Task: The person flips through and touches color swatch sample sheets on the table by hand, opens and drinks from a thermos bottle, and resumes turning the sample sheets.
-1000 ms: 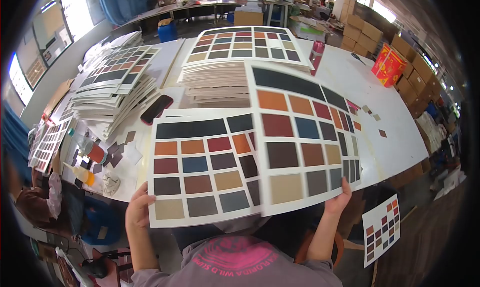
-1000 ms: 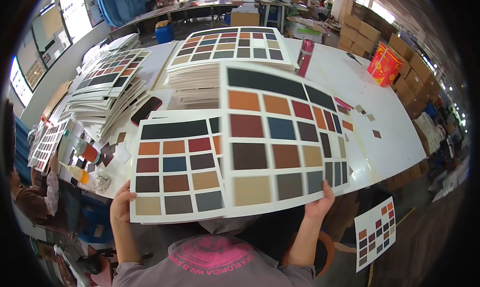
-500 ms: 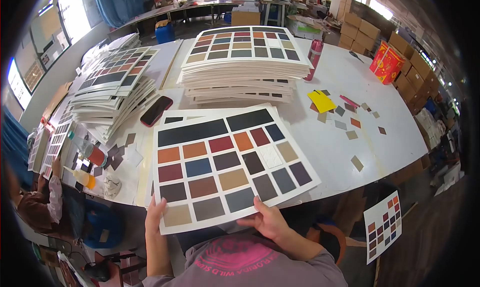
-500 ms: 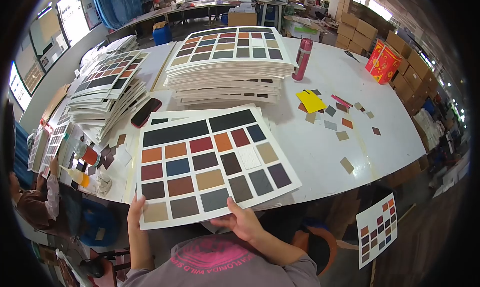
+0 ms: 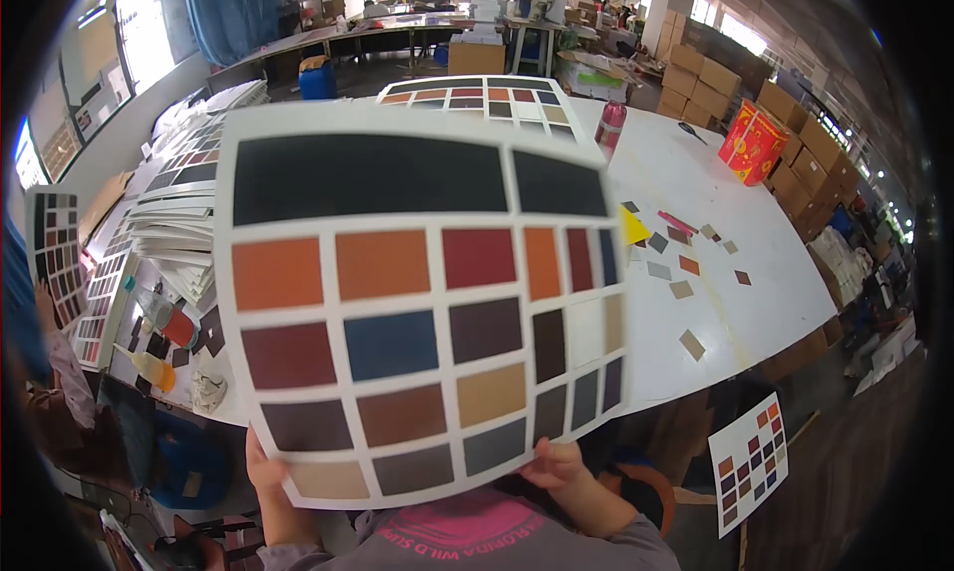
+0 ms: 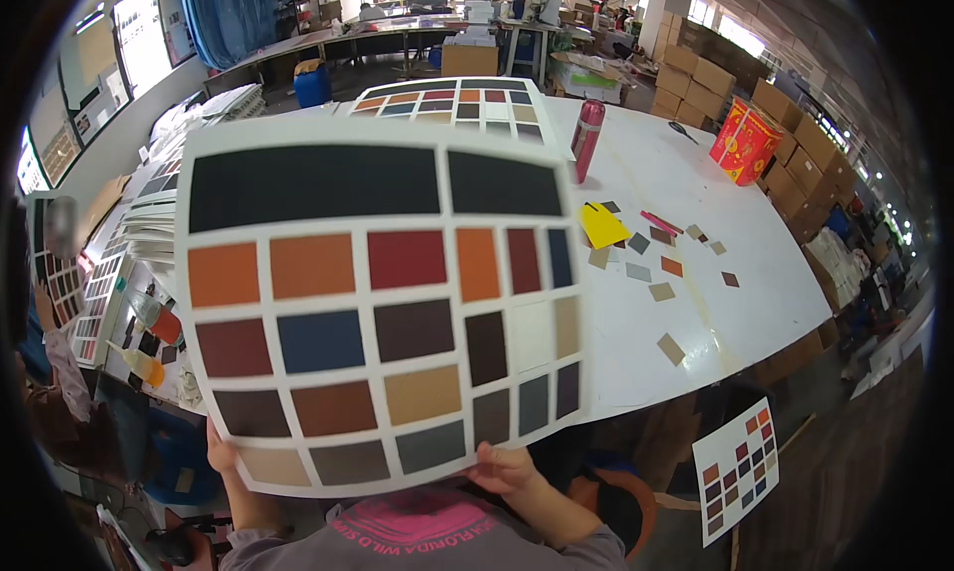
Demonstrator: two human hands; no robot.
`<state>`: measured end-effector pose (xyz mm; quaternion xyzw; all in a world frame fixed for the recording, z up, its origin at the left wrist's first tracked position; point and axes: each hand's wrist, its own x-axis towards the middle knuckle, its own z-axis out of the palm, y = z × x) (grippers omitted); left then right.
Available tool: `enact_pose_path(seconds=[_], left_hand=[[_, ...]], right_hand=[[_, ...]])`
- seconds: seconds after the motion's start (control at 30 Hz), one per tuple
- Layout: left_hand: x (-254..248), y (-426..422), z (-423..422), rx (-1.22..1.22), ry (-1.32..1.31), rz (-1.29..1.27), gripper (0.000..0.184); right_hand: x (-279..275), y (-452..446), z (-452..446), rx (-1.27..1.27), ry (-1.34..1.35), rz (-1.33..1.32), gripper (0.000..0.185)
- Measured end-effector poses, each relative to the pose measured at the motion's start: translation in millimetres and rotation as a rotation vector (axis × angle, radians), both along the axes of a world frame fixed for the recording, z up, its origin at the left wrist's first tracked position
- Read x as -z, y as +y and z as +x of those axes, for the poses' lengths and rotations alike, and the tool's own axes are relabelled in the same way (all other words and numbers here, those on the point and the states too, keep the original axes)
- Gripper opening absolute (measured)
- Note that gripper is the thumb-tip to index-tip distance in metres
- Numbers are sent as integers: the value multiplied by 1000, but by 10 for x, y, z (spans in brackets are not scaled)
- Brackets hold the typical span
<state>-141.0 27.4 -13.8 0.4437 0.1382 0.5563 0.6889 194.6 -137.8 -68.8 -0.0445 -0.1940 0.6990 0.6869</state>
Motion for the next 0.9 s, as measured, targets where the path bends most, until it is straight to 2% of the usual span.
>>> enact_pose_path(seconds=[0.03,0.07,0.1,0.13,0.17,0.2,0.23,0.27,0.3,0.37,0.43,0.5,0.6,0.73,0.77,0.8,0.83,0.9], left_hand=[[51,47,-7,40,-155,-22,97],[-119,69,308,200,-368,7,99],[40,181,234,328,-440,-37,91],[-126,152,459,230,-451,-235,88],[-196,198,584,418,-399,-131,75],[-134,235,697,436,-352,-61,64],[-159,209,799,407,-204,-82,61],[-105,192,854,412,-73,-80,63],[-38,156,885,435,5,-110,61],[74,66,916,473,157,-180,57],[52,17,887,485,333,-96,50],[5,-4,798,471,469,-29,43],[-203,168,652,372,648,68,35],[-277,918,541,32,908,314,27],[-271,1208,547,-75,971,363,25],[-199,1546,540,-226,1074,414,24],[-50,1936,555,-350,1033,466,21],[192,2643,542,-535,1112,501,19]], right_hand=[[-72,80,75,11,-23,43,48],[-258,171,126,39,-52,52,43],[-460,280,193,67,-79,59,39],[-544,398,344,101,-98,19,34],[-758,643,406,156,-121,73,30],[-971,887,468,213,-141,126,27],[-1117,1106,607,348,-310,78,24],[-1484,1361,613,381,-269,-19,22],[-1547,1718,799,356,-168,33,22],[-1913,2272,946,508,-234,-30,20],[-2047,2834,1133,512,-197,24,19],[-1884,3281,1386,498,-310,-158,22],[-1177,3629,1575,481,-513,-386,24],[-184,3501,1220,378,-833,-342,10],[73,3448,1008,525,-937,-400,15],[233,3418,888,804,-1196,-246,17],[289,3413,818,840,-1368,-132,17],[214,3351,717,908,-1700,120,16]])
